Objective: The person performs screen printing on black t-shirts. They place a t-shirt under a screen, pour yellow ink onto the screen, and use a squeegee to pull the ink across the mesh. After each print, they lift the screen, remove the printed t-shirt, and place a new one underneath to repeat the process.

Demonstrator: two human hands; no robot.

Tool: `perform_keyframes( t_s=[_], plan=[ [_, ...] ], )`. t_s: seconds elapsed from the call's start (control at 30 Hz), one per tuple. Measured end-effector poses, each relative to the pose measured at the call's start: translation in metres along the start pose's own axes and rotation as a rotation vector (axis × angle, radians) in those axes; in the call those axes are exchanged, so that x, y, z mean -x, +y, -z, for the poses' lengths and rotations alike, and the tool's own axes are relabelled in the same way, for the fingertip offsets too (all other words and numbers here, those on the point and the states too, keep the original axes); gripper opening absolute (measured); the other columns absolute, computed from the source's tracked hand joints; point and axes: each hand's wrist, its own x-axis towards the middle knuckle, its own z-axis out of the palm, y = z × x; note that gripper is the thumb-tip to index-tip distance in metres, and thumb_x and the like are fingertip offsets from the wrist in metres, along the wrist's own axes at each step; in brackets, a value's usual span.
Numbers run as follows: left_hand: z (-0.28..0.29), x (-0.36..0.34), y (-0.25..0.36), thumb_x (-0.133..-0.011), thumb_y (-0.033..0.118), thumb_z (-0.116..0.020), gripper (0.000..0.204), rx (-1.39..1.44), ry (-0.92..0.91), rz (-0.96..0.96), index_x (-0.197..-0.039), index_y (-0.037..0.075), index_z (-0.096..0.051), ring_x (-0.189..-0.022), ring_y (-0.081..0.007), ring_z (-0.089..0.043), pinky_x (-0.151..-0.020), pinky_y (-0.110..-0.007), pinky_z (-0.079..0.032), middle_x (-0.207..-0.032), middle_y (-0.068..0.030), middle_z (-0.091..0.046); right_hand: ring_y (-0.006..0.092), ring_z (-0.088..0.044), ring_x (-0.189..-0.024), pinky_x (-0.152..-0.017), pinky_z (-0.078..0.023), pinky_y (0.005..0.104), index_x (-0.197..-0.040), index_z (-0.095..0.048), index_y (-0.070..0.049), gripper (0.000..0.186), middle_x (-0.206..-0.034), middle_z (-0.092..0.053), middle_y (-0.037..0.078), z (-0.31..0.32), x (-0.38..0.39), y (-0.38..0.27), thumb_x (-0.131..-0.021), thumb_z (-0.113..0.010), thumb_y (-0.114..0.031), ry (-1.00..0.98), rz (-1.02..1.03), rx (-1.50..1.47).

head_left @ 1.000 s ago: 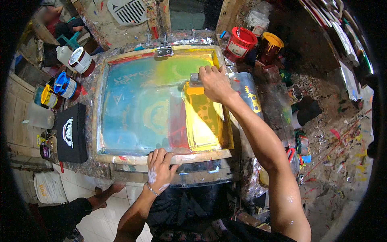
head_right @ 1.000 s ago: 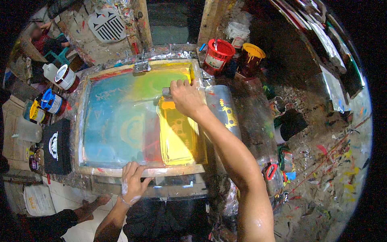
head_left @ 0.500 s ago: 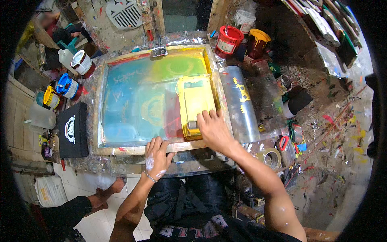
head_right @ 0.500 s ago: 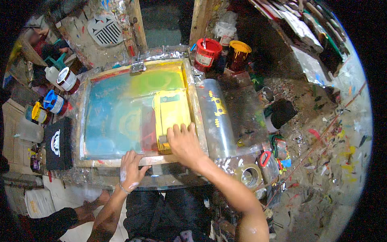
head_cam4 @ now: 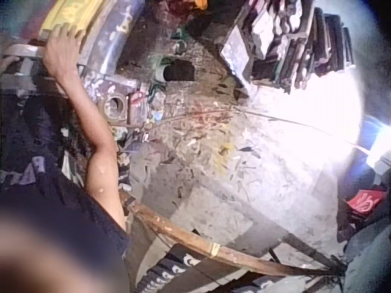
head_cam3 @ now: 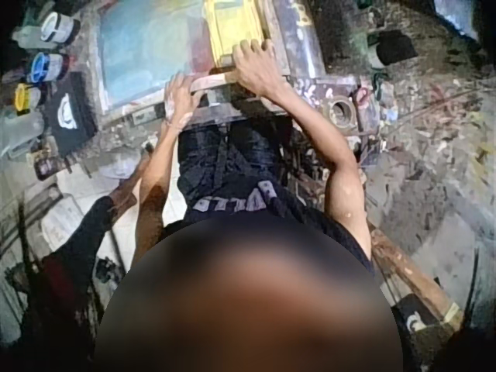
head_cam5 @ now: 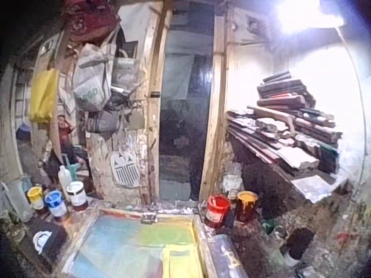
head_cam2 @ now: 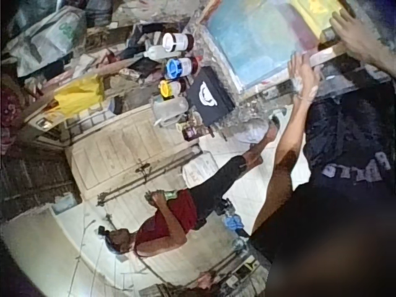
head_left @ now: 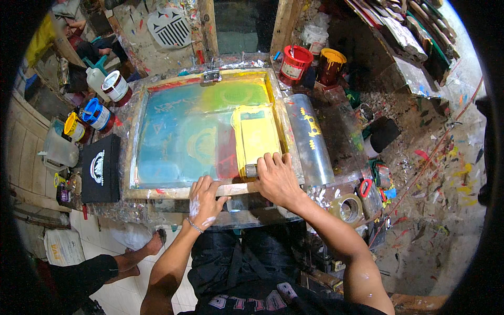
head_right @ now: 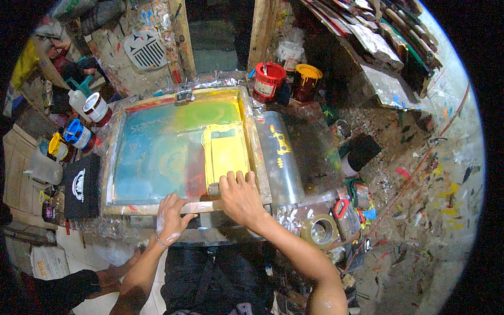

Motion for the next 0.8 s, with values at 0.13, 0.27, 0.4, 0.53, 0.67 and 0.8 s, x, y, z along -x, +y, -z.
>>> perform_keyframes(
  t_s=[0.13,0.27,0.4,0.53,0.67,0.8],
  plan=[
    [0.005,-0.002,0.001,-0.070,0.017,-0.086,0.043,0.011,0.013,-0.005,-0.107,0.001,-0.071,-0.097,-0.0329,-0.056,-0.085,-0.042,-0.044,-0.096,-0.0133,-0.055,0.0355,-0.054,-0.098,-0.086,-0.039,0.0505,-0.095,-0.055,0.001,0.043,-0.098,-0.056,0.018,0.007,-0.002,-0.002,-0.079,-0.077,-0.033,0.002,-0.013,-0.025],
    [0.006,-0.003,0.003,-0.070,0.018,-0.086,0.043,0.016,0.003,-0.005,-0.107,0.001,-0.071,-0.096,-0.0332,-0.055,-0.085,-0.043,-0.044,-0.095,-0.0133,-0.055,0.0346,-0.054,-0.097,-0.086,-0.039,0.0502,-0.095,-0.057,0.001,0.046,-0.097,-0.057,0.018,0.010,-0.003,-0.003,-0.080,-0.077,-0.038,0.001,-0.017,-0.028],
    [0.010,-0.004,0.005,-0.071,0.019,-0.086,0.043,0.012,-0.002,0.002,-0.107,0.001,-0.071,-0.095,-0.0335,-0.055,-0.085,-0.043,-0.044,-0.095,-0.0134,-0.055,0.0339,-0.053,-0.096,-0.087,-0.039,0.0502,-0.094,-0.058,0.001,0.049,-0.095,-0.056,0.017,0.012,-0.003,-0.005,-0.082,-0.076,-0.043,0.023,-0.022,-0.021],
    [0.018,-0.006,0.009,-0.070,0.018,-0.086,0.044,0.028,0.007,0.002,-0.108,0.000,-0.071,-0.095,-0.0335,-0.056,-0.084,-0.043,-0.044,-0.095,-0.0132,-0.056,0.0334,-0.053,-0.094,-0.086,-0.039,0.0504,-0.094,-0.059,0.002,0.053,-0.093,-0.054,0.016,0.015,-0.003,-0.006,-0.084,-0.072,-0.049,-0.004,-0.034,-0.029],
    [0.025,-0.008,0.012,-0.070,0.018,-0.086,0.045,0.035,0.001,0.004,-0.109,0.000,-0.072,-0.095,-0.0331,-0.056,-0.084,-0.043,-0.044,-0.094,-0.0131,-0.056,0.0330,-0.052,-0.093,-0.084,-0.039,0.0497,-0.093,-0.059,0.002,0.056,-0.092,-0.053,0.016,0.020,-0.003,-0.007,-0.086,-0.070,-0.053,0.034,-0.017,-0.006],
    [0.029,-0.010,0.014,-0.070,0.019,-0.087,0.045,0.040,0.008,-0.003,-0.108,0.001,-0.072,-0.095,-0.0329,-0.056,-0.084,-0.043,-0.045,-0.094,-0.0129,-0.056,0.0324,-0.051,-0.091,-0.083,-0.039,0.0486,-0.090,-0.058,0.002,0.058,-0.091,-0.052,0.016,0.023,-0.003,-0.007,-0.088,-0.067,-0.056,0.036,-0.013,0.001]
  ],
)
